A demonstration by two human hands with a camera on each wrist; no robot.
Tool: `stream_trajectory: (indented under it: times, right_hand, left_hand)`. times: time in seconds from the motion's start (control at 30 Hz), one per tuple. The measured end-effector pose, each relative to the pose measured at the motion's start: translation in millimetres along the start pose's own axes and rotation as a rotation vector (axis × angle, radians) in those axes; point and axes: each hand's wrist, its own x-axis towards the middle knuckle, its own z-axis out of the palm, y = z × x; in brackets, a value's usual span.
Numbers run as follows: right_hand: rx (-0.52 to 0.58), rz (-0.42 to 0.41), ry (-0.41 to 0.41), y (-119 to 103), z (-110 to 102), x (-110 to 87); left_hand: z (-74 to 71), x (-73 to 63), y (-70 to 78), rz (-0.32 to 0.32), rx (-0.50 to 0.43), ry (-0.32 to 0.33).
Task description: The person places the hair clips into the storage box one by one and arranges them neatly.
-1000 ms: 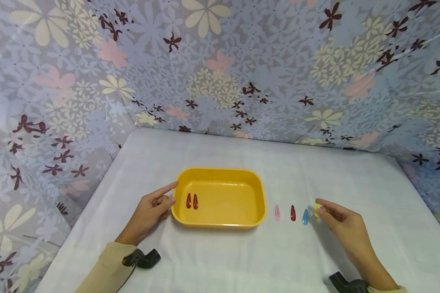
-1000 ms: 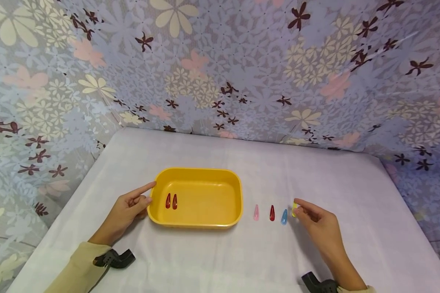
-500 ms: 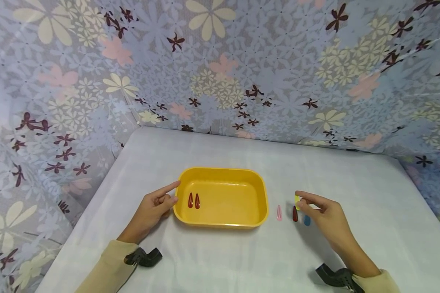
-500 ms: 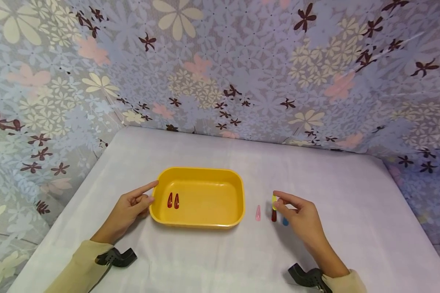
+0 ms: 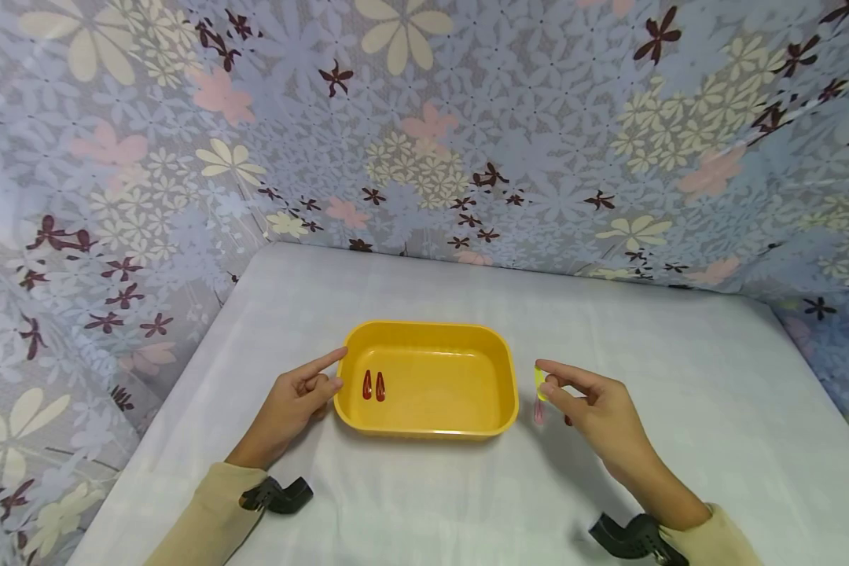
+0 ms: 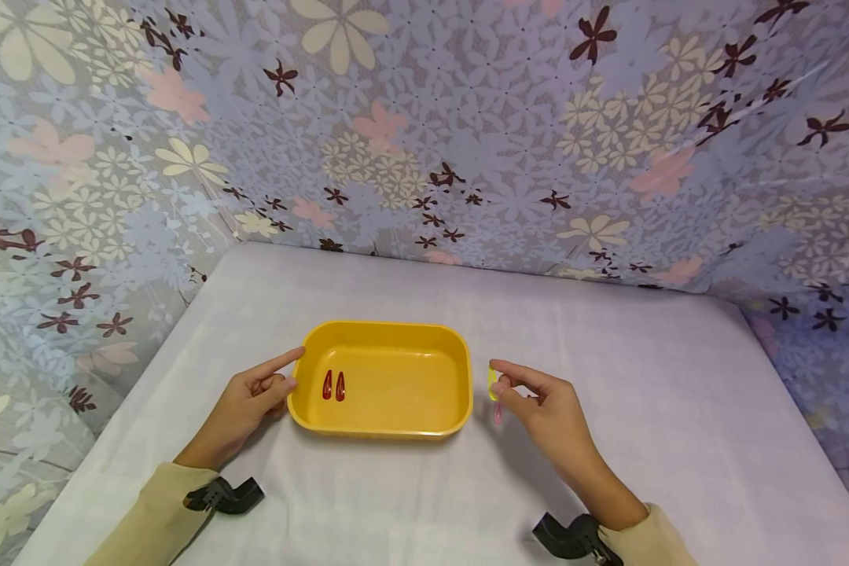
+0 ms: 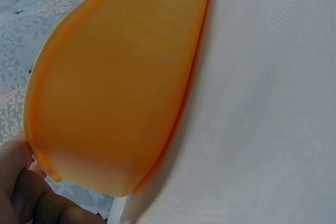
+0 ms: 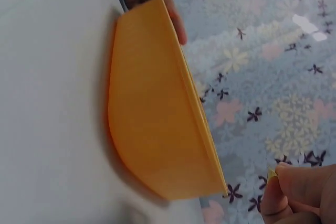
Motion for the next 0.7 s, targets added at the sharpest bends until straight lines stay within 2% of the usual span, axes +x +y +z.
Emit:
stream_trajectory:
  times: [0.37,0.6,0.7]
  right_hand:
    - [0.057,0.005,0.033,-10.6,19.0,2.8]
    - [0.041,0.009,-0.020,-15.8,31.6,7.2]
    - [0.016,-0.031,-0.052,-18.5,37.0,8.6]
  left_hand:
    - [1.4,-0.9,3.4,-0.025,0.015,0.011]
    - [1.7,-0.7,2.7,-0.025,0.012,0.013]
    - [1.7,-0.6,2.3,-0.026,0.024,0.018]
